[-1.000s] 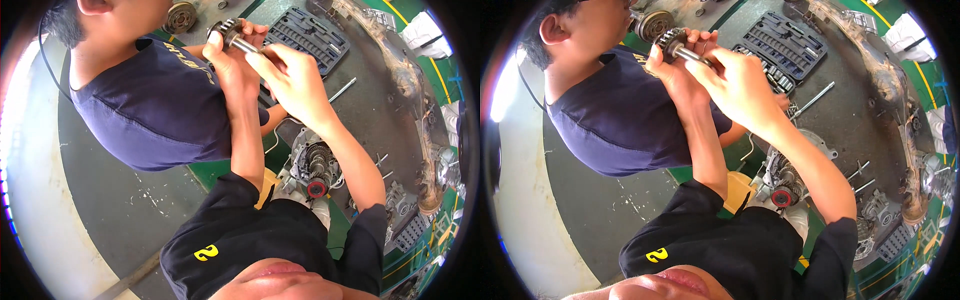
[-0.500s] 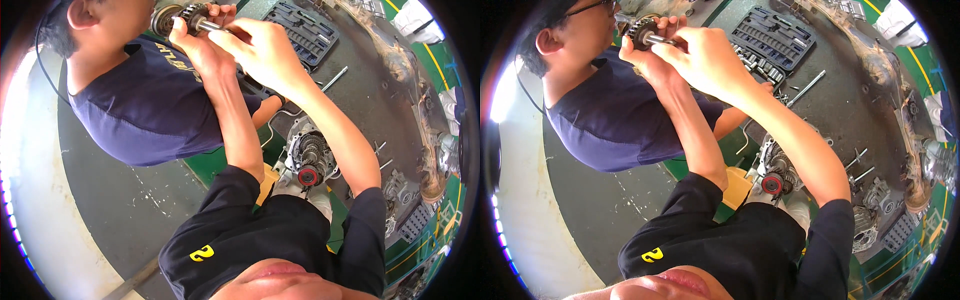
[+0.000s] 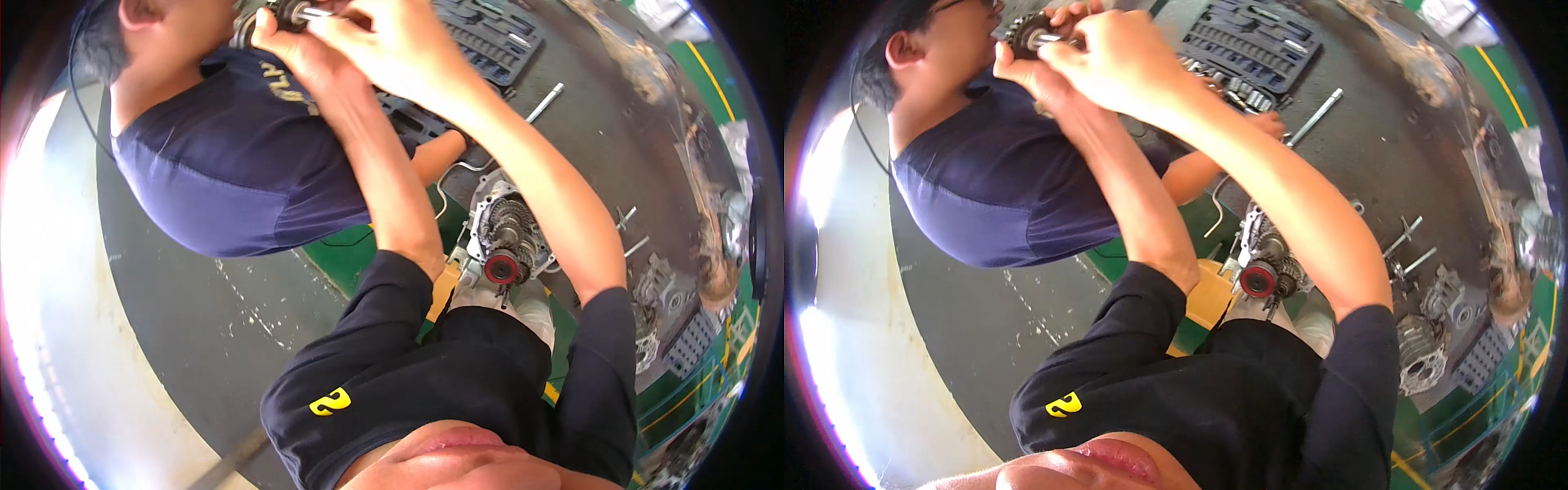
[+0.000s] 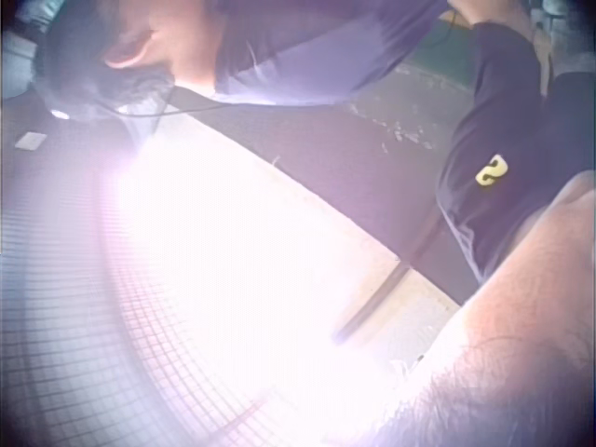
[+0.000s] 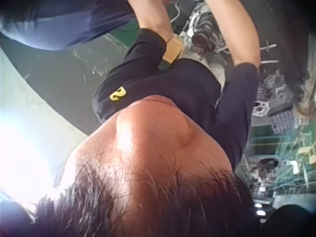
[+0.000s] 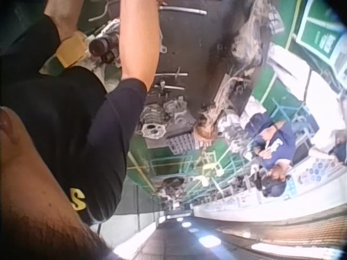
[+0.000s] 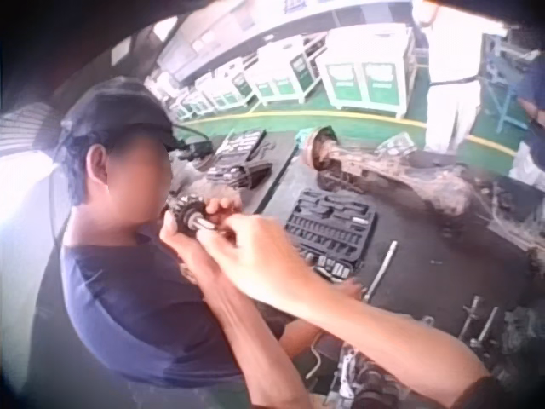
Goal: The person approaches a workbench, picks up a gear shaft assembly, and disassembles and rotates gear components along the shaft by hand before walking through the workshop.
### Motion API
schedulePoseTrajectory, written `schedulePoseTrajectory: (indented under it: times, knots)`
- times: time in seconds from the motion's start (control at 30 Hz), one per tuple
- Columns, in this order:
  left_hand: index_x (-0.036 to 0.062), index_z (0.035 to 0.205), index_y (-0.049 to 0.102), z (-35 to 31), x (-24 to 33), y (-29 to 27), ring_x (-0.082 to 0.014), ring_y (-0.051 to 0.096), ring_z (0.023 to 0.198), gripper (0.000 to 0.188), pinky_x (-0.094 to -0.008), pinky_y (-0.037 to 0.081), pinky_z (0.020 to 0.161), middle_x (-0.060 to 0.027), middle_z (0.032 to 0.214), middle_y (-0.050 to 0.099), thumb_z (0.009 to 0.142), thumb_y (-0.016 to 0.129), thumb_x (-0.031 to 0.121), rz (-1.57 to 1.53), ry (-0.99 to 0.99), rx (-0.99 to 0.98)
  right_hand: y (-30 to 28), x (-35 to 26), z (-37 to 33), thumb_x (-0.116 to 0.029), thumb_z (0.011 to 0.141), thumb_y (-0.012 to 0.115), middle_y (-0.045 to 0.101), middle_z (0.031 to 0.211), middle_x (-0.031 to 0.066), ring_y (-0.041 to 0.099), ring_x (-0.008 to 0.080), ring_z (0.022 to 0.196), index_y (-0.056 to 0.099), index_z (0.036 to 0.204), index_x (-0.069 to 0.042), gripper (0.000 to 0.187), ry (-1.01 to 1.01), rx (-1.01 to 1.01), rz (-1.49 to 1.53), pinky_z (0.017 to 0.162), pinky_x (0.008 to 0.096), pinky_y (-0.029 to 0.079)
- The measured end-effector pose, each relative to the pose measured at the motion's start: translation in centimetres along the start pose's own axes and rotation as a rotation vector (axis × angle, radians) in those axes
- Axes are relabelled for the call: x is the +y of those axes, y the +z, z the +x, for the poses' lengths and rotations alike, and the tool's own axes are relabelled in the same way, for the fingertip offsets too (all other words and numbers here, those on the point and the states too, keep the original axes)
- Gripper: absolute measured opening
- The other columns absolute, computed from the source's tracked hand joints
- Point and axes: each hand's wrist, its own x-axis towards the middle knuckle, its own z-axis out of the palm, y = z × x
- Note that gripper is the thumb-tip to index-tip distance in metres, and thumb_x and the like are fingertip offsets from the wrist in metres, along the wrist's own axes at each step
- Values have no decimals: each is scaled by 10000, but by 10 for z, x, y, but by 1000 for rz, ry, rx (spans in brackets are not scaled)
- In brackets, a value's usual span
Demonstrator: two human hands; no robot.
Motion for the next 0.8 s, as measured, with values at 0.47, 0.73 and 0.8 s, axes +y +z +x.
schedulePoseTrajectory:
  times: [0.47,0.73,0.8]
  knots:
    - [-14,986,562,-177,-16,144,-275,547,938,613,-487,417,1007,-95,885,526,775,586,561,-149,-211,-84,-142,-124,-183,-181,853,700,557,607,96,539,146,511,604,853,29,231,253,41,160,488,292,426]
    - [-17,983,561,-348,-64,296,-262,537,923,594,-486,408,1008,-85,882,516,782,578,541,-193,-267,-159,-291,-228,-316,-113,873,688,602,754,52,502,59,653,610,973,57,213,180,50,-32,573,225,442]
    - [-21,985,560,-384,-77,338,-264,537,924,598,-486,408,1006,-90,889,516,785,584,542,-208,-296,-203,-328,-253,-363,-156,826,729,559,661,91,549,154,531,591,850,26,230,124,216,-1,495,295,436]
